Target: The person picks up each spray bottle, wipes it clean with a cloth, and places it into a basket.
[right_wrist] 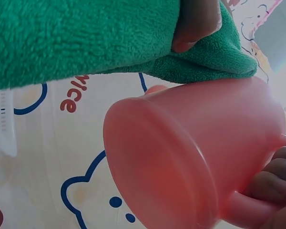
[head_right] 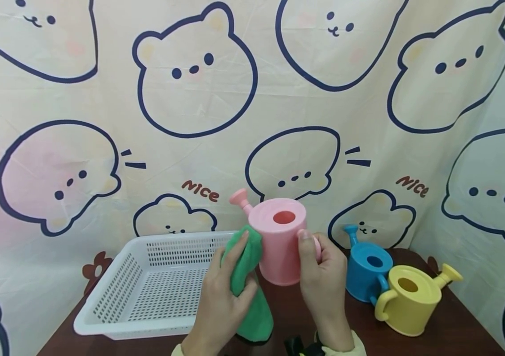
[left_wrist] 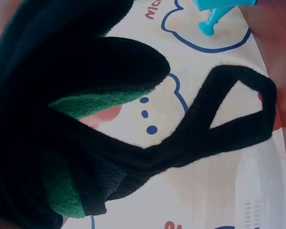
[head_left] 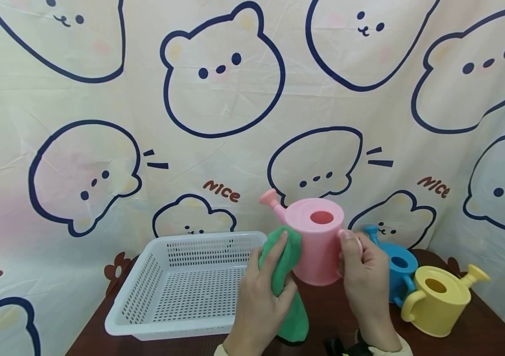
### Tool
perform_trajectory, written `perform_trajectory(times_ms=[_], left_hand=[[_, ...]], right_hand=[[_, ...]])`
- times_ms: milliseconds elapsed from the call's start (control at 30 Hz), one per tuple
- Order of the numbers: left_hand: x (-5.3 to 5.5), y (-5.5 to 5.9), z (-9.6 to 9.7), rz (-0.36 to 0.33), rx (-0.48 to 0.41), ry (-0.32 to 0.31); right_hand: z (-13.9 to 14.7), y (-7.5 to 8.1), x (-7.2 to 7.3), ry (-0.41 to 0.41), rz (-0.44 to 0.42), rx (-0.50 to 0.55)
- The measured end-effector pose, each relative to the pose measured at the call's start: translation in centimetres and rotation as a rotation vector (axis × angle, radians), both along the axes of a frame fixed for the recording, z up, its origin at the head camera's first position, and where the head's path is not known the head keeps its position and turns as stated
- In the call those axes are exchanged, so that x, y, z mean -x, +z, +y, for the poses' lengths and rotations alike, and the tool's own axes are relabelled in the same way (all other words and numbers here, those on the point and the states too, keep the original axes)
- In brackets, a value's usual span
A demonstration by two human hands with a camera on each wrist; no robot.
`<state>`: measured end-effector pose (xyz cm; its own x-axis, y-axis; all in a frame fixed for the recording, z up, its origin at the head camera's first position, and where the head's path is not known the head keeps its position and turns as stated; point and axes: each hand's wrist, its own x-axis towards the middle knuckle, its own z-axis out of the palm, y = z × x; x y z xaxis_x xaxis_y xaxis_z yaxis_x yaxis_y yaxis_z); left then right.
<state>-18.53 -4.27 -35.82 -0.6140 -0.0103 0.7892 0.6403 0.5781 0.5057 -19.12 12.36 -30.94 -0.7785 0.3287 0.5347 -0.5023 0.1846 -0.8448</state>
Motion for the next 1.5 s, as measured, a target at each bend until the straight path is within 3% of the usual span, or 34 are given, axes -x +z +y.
perform_trajectory(times_ms=[367,600,967,1200,1367,1500], left_hand=[[0.2,-0.3,0.1,0.034,0.068,0.053],[0.3,-0.6,0.3,0.027,0.103,0.062],[0.5,-0.8,0.6,0.054,0.136,0.067],[0.5,-0.9,0.7,0.033,0.141,0.048],[0.5,-0.9,0.8,0.015,0.145,0.035],[0.5,-1.0,1.0,-0.025,0.135,0.02]], right_hand=[[-0.2,0.2,-0.3,-0.086,-0.01,-0.106],[-0.5,0.3,-0.6,-0.088,0.014,-0.089],[-0.6,0.1,-1.0,0.045,0.176,-0.018],[-0.4,0.0,-1.2,0.07,0.269,0.028],[-0.2,-0.2,-1.1,0.168,0.355,0.068],[-0.1,-0.5,-0.9,0.216,0.378,0.073]])
